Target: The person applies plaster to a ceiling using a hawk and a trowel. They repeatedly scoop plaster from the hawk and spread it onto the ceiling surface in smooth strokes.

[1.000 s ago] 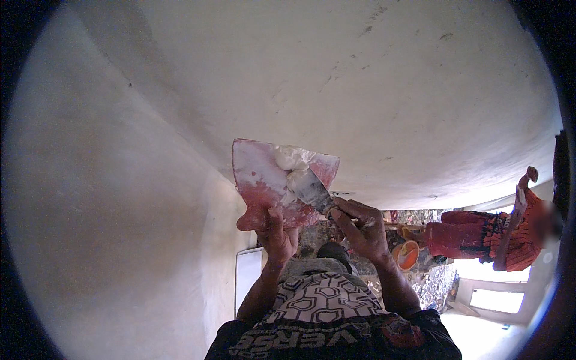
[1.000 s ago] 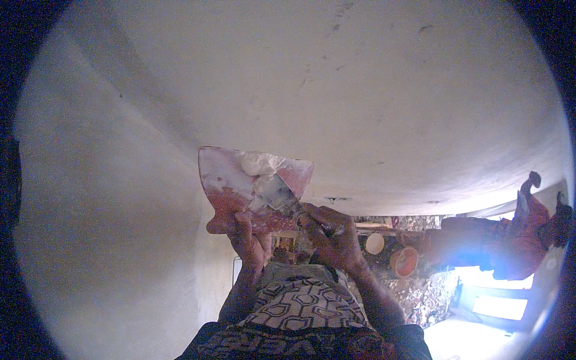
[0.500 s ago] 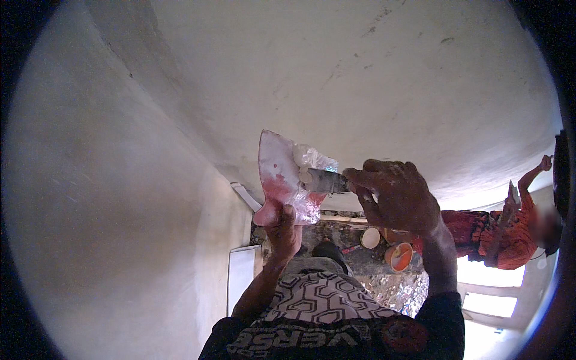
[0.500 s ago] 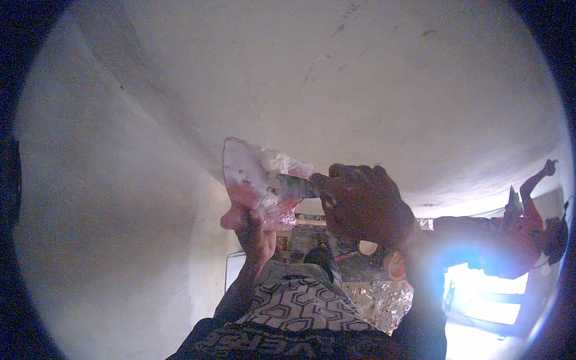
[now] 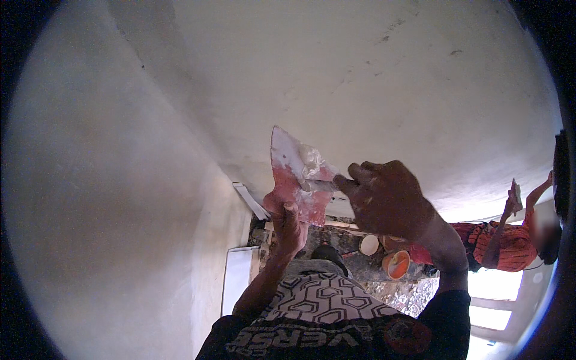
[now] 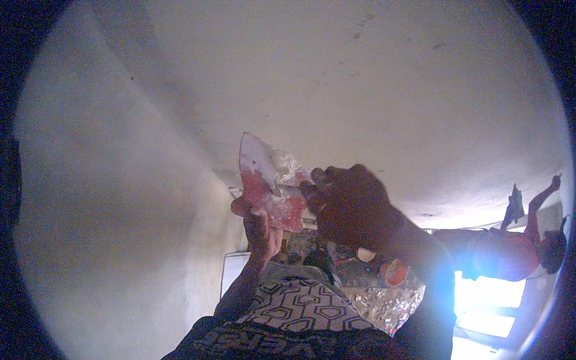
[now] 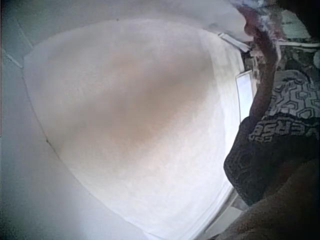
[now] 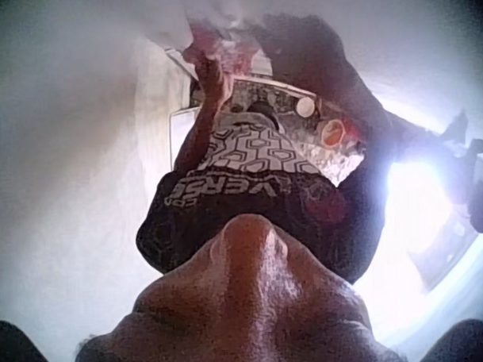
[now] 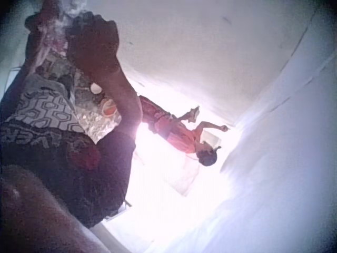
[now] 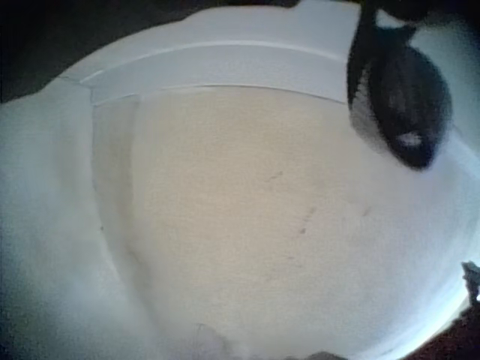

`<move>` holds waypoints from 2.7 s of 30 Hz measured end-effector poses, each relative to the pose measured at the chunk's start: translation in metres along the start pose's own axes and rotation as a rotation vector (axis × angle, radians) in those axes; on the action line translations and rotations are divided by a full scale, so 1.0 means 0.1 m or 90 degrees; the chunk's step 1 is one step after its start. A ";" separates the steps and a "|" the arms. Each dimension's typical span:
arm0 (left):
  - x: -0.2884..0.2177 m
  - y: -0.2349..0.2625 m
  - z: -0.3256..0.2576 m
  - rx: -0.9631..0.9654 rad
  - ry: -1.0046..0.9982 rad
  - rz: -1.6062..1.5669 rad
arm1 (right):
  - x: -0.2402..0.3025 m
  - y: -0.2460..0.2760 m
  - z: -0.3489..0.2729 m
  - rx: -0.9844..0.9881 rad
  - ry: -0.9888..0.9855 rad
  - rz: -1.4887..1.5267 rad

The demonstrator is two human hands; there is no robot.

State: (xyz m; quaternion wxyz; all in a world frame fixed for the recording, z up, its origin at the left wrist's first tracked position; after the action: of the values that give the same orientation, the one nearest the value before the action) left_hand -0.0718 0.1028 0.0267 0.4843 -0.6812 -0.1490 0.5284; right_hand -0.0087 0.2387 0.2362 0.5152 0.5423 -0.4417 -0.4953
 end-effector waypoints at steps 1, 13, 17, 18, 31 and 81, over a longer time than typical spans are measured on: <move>0.02 0.06 -0.01 -0.050 0.024 0.025 | -0.06 0.03 0.02 0.022 -0.002 0.014; 0.01 0.31 0.12 0.172 0.173 -0.265 | -0.55 -0.84 -0.55 -0.072 -0.297 0.881; -0.32 -0.09 0.10 -0.003 0.148 -0.103 | -0.64 -0.61 -0.66 -0.283 -0.299 0.980; -0.32 0.00 0.11 0.015 0.149 -0.129 | -0.71 -0.42 -0.69 -0.317 -0.335 0.947; -0.36 0.05 0.11 -0.029 0.145 0.032 | -2.02 1.51 -1.38 -0.567 -0.366 0.580; -0.32 0.10 0.24 0.048 0.180 0.009 | -1.82 2.56 -1.15 -0.440 -0.653 0.526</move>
State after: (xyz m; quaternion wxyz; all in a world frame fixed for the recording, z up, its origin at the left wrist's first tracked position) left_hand -0.1080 0.0870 0.0380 0.5223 -0.7310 -0.0548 0.4358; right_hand 0.0914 0.4128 0.5039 0.5300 -0.1600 -0.6135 -0.5631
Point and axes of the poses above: each hand's wrist, its own z-axis towards the middle knuckle, its own y-axis out of the back of the hand, x = y × z, the point moved 1 cm from there along z, towards the middle knuckle, and after that the axes turned 1 degree about y, right-handed, at the moved point
